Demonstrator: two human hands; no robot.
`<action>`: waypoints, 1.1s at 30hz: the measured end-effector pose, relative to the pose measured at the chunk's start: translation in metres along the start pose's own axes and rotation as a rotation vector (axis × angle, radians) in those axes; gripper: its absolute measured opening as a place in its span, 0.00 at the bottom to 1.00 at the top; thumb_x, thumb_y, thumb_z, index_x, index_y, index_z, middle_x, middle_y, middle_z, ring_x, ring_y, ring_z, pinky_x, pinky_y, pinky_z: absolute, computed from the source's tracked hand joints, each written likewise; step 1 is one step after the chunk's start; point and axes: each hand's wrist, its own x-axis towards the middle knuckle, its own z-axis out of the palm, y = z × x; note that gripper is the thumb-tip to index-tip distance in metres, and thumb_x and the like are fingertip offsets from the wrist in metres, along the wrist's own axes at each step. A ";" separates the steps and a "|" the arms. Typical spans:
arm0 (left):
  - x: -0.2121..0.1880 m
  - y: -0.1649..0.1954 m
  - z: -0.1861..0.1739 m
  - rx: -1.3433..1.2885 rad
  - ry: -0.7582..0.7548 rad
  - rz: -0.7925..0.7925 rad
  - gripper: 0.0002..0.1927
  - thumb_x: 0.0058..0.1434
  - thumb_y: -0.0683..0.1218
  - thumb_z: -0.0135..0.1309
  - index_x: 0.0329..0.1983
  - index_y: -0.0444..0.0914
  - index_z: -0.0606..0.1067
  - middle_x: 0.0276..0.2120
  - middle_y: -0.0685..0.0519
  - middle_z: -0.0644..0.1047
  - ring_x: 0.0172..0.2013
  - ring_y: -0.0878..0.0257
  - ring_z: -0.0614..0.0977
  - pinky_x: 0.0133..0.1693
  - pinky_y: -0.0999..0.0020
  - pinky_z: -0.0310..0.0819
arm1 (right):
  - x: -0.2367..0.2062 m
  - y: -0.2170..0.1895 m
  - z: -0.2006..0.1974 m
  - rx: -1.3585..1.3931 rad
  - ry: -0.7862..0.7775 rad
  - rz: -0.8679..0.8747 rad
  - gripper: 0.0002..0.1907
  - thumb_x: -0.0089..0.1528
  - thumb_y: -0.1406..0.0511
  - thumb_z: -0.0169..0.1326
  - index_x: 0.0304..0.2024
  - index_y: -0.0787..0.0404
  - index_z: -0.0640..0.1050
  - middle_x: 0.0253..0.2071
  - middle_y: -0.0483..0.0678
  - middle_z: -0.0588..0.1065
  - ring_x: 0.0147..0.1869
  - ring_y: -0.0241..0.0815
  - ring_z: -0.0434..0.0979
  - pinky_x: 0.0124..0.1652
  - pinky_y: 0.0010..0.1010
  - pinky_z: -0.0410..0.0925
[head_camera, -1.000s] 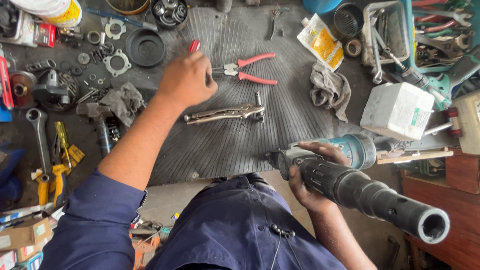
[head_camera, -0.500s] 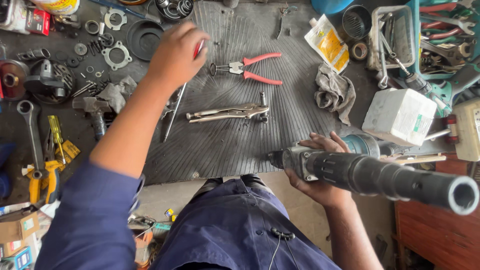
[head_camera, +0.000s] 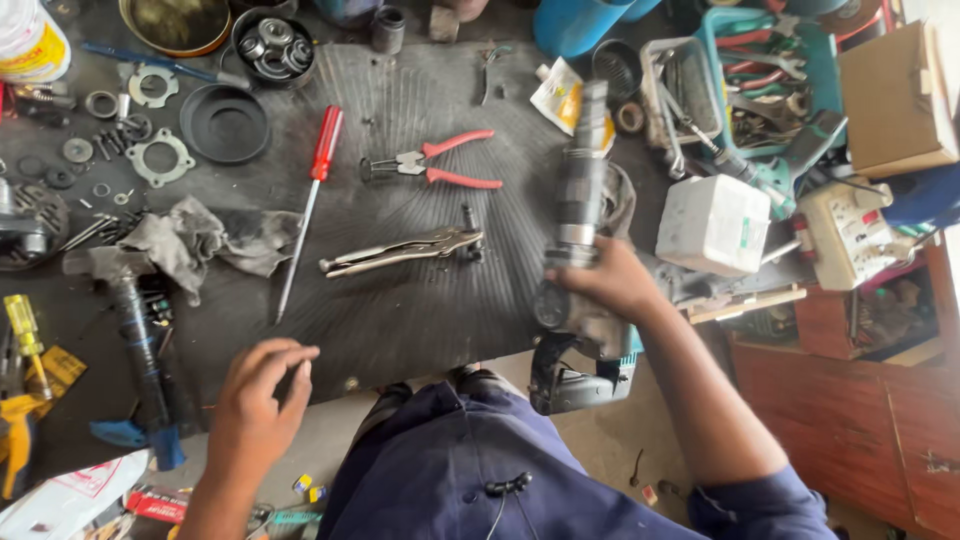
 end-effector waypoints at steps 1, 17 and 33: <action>-0.008 0.005 0.006 -0.002 0.011 -0.003 0.10 0.59 0.39 0.59 0.44 0.38 0.79 0.43 0.50 0.79 0.46 0.51 0.79 0.48 0.58 0.74 | 0.010 -0.001 0.000 -0.046 -0.038 -0.003 0.30 0.46 0.48 0.66 0.42 0.62 0.83 0.35 0.53 0.84 0.39 0.43 0.85 0.43 0.35 0.75; -0.035 0.117 0.156 0.169 -0.012 0.057 0.18 0.56 0.43 0.60 0.52 0.41 0.77 0.52 0.51 0.76 0.52 0.50 0.77 0.55 0.52 0.69 | -0.022 0.011 -0.027 -0.361 0.249 -0.624 0.25 0.60 0.50 0.59 0.50 0.60 0.80 0.39 0.53 0.81 0.43 0.55 0.81 0.49 0.45 0.69; -0.112 0.098 0.156 0.541 0.164 -0.462 0.21 0.56 0.49 0.61 0.54 0.54 0.78 0.76 0.45 0.51 0.73 0.41 0.53 0.65 0.28 0.46 | -0.114 -0.040 0.062 -0.321 -0.145 -1.488 0.21 0.55 0.60 0.66 0.50 0.59 0.81 0.52 0.54 0.79 0.57 0.56 0.77 0.55 0.45 0.68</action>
